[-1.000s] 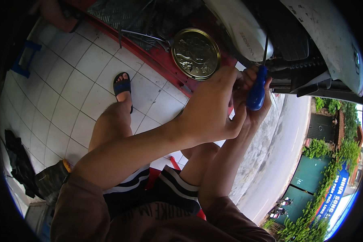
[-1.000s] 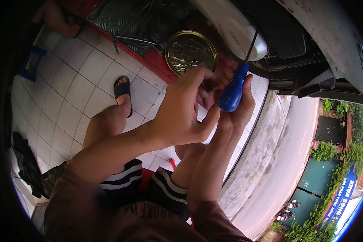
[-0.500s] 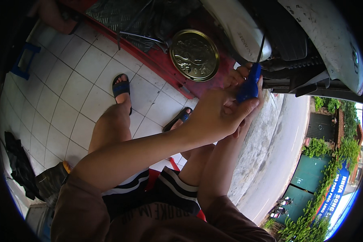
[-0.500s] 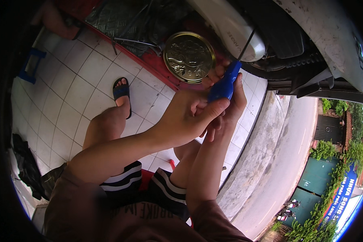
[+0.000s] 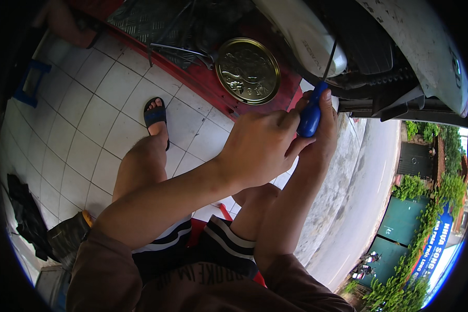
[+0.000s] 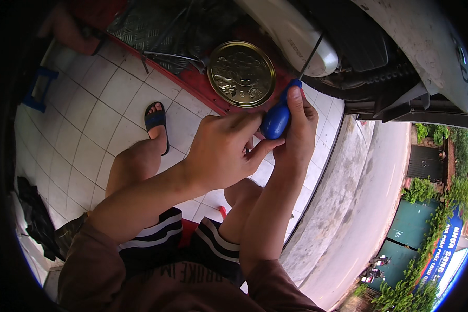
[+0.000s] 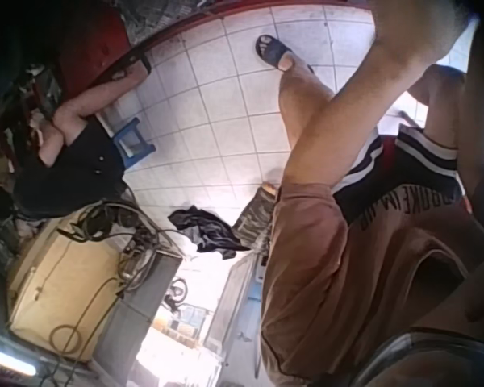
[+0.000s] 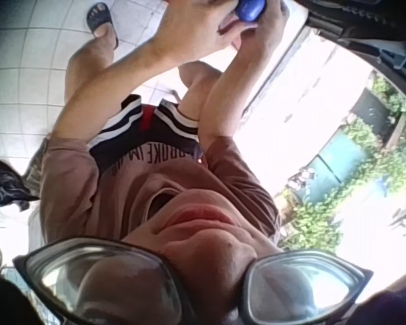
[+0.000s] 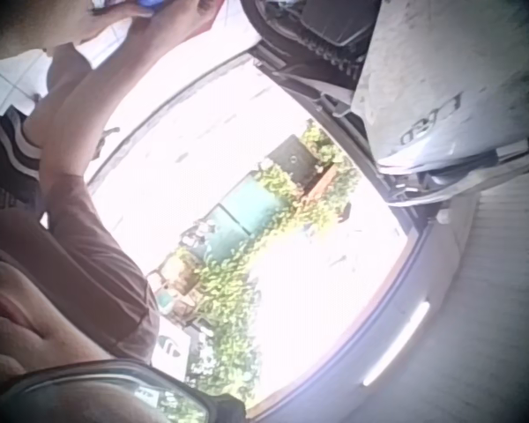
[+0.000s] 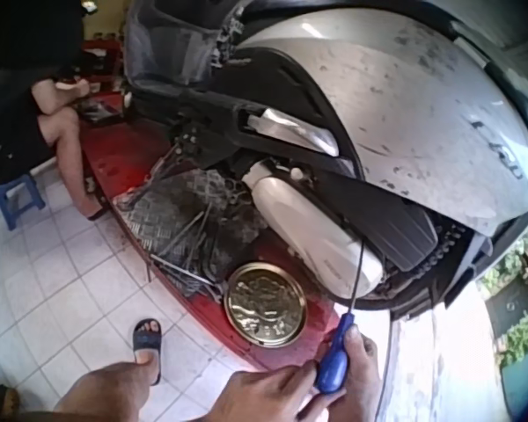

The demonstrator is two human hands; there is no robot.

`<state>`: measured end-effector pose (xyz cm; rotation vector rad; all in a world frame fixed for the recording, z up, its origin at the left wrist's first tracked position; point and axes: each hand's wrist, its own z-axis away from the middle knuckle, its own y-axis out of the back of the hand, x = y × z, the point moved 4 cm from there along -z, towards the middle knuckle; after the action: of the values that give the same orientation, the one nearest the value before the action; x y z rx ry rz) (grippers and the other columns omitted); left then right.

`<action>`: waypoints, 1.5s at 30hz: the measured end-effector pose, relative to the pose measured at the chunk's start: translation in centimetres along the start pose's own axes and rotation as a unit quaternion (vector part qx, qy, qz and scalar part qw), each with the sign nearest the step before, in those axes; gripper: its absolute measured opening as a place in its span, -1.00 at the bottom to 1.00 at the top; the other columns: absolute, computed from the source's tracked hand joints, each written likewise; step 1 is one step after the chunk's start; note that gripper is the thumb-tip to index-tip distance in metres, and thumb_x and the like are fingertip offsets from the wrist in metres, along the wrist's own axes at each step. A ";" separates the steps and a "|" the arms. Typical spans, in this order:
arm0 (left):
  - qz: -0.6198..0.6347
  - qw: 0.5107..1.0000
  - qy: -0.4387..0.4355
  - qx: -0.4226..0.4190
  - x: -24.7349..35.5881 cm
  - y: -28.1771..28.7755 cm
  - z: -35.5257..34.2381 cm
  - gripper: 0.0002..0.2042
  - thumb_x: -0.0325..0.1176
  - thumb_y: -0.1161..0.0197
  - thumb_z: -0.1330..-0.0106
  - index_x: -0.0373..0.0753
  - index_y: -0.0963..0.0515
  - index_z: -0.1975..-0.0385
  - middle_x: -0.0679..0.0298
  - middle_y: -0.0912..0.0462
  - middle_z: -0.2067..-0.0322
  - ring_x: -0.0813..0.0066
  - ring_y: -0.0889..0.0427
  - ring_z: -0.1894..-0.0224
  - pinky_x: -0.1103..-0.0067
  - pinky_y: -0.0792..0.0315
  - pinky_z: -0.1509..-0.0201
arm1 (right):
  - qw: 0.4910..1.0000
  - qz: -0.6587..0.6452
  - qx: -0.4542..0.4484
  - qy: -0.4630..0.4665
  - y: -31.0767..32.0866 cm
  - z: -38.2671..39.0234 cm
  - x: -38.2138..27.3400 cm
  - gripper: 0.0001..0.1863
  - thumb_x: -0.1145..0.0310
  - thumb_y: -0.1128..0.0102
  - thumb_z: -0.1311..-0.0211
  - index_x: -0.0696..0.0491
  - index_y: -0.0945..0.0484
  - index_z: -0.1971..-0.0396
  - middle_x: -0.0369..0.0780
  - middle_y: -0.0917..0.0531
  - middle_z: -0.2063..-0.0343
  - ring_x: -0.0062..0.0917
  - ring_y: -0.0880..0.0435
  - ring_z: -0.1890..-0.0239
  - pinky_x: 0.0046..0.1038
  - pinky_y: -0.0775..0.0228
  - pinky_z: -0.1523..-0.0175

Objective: The person uses a T-handle wrench and a screwdriver to work on the engine area of a white motorcycle. They repeatedly loosen and tighten bolts on the engine casing while seated on a red stool in a workshop.

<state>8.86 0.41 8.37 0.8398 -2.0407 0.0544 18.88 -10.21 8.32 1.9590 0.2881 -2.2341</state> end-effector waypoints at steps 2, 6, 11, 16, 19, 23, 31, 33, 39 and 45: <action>-0.042 0.998 -0.038 0.015 0.2 0.1 0.0 -0.74 -0.32 -0.41 -0.06 -0.33 -0.51 0.39 0.25 -0.54 0.68 0.45 -0.53 0.73 0.60 -0.40 0.64 | 1.000 0.000 0.024 -0.013 -0.2 0.1 -0.2 -0.53 -0.01 -0.14 -0.28 0.18 -0.51 0.33 -0.27 -0.55 0.53 -0.64 -0.50 0.53 -0.61 -0.31 0.44; -0.009 1.000 -0.008 -0.002 -0.1 0.2 -0.2 -0.75 -0.30 -0.39 -0.09 -0.33 -0.51 0.40 0.27 -0.51 0.72 0.50 -0.51 0.74 0.63 -0.36 0.64 | 0.998 -0.051 0.022 -0.012 -0.4 0.2 -0.5 -0.73 0.19 -0.22 -0.24 0.12 -0.53 0.42 -0.26 -0.59 0.59 -0.63 -0.54 0.60 -0.64 -0.34 0.52; 0.273 0.948 0.148 -0.075 -0.8 -0.7 -0.6 -0.70 -0.22 -0.35 -0.22 -0.36 -0.52 0.52 0.39 -0.47 0.75 0.76 -0.43 0.73 0.72 -0.26 0.68 | 0.935 -0.322 -0.137 -0.060 -1.5 -0.2 0.9 -0.66 0.13 -0.12 -0.31 0.15 -0.44 0.23 -0.21 -0.51 0.46 -0.51 -0.44 0.42 -0.53 -0.34 0.30; 0.404 0.886 0.223 -0.042 -0.6 -1.2 -0.4 -0.72 -0.28 -0.31 -0.28 -0.38 -0.52 0.55 0.37 -0.51 0.72 0.72 -0.48 0.71 0.76 -0.28 0.68 | 0.880 -0.432 -0.191 -0.055 -1.7 -0.7 1.8 -0.58 0.05 -0.10 -0.31 0.16 -0.40 0.17 -0.20 -0.48 0.44 -0.48 -0.37 0.40 -0.49 -0.28 0.27; 0.409 0.879 0.243 -0.039 -0.8 -1.3 -0.1 -0.72 -0.28 -0.33 -0.26 -0.39 -0.53 0.55 0.34 -0.54 0.72 0.70 -0.49 0.72 0.75 -0.32 0.67 | 0.887 -0.416 -0.193 -0.046 -1.9 -0.8 1.8 -0.58 0.06 -0.08 -0.32 0.16 -0.41 0.18 -0.21 -0.47 0.45 -0.49 -0.37 0.41 -0.47 -0.27 0.27; 0.331 0.921 0.201 -0.040 -1.1 -0.6 -0.3 -0.74 -0.32 -0.34 -0.23 -0.40 -0.55 0.56 0.32 -0.54 0.74 0.70 -0.49 0.72 0.74 -0.34 0.66 | 0.904 -0.379 -0.191 -0.042 -2.1 -0.8 1.6 -0.58 0.05 -0.06 -0.33 0.16 -0.41 0.15 -0.22 -0.47 0.45 -0.50 -0.38 0.41 -0.48 -0.28 0.26; 0.175 0.971 0.117 -0.117 -1.6 -1.5 -0.4 -0.67 -0.23 -0.28 -0.26 -0.37 -0.55 0.62 0.28 -0.49 0.83 0.52 -0.52 0.75 0.61 -0.38 0.64 | 0.939 -0.279 -0.193 -0.060 0.8 -1.7 2.3 -0.67 0.21 -0.11 -0.25 0.16 -0.45 0.17 -0.21 -0.53 0.45 -0.50 -0.47 0.42 -0.48 -0.34 0.30; 0.023 0.967 0.080 -0.240 -2.5 -2.4 0.4 -0.61 -0.13 -0.22 -0.29 -0.38 -0.54 0.61 0.20 -0.52 0.80 0.37 -0.53 0.76 0.54 -0.42 0.61 | 0.988 -0.068 -0.127 -0.060 3.6 -2.1 3.0 -0.70 0.26 -0.15 -0.18 0.20 -0.52 0.22 -0.19 -0.59 0.45 -0.50 -0.54 0.42 -0.48 -0.38 0.26; -0.177 0.729 0.154 -0.643 -5.6 -5.2 5.7 -0.60 -0.05 -0.18 -0.27 -0.36 -0.61 0.39 0.01 -0.65 0.46 0.11 -0.67 0.28 0.31 -0.52 0.12 | 0.879 0.401 -0.221 -0.129 9.5 -3.2 7.6 -0.73 0.43 -0.26 0.00 0.27 -0.63 0.30 -0.14 -0.69 0.44 -0.52 -0.64 0.36 -0.51 -0.43 0.19; -0.219 0.730 0.172 -0.624 -7.1 -7.5 5.2 -0.60 -0.09 -0.18 -0.27 -0.39 -0.58 0.23 -0.08 -0.63 0.29 0.04 -0.63 0.14 0.29 -0.50 0.03 | 0.813 0.537 -0.149 -0.168 13.3 -4.8 9.8 -0.74 0.34 -0.22 -0.03 0.19 -0.64 0.32 -0.17 -0.66 0.50 -0.52 -0.59 0.47 -0.48 -0.40 0.27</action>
<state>11.98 -3.32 -2.12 0.3237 -1.0393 -1.2061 25.47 -21.81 -2.52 1.0451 -0.4105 -1.5440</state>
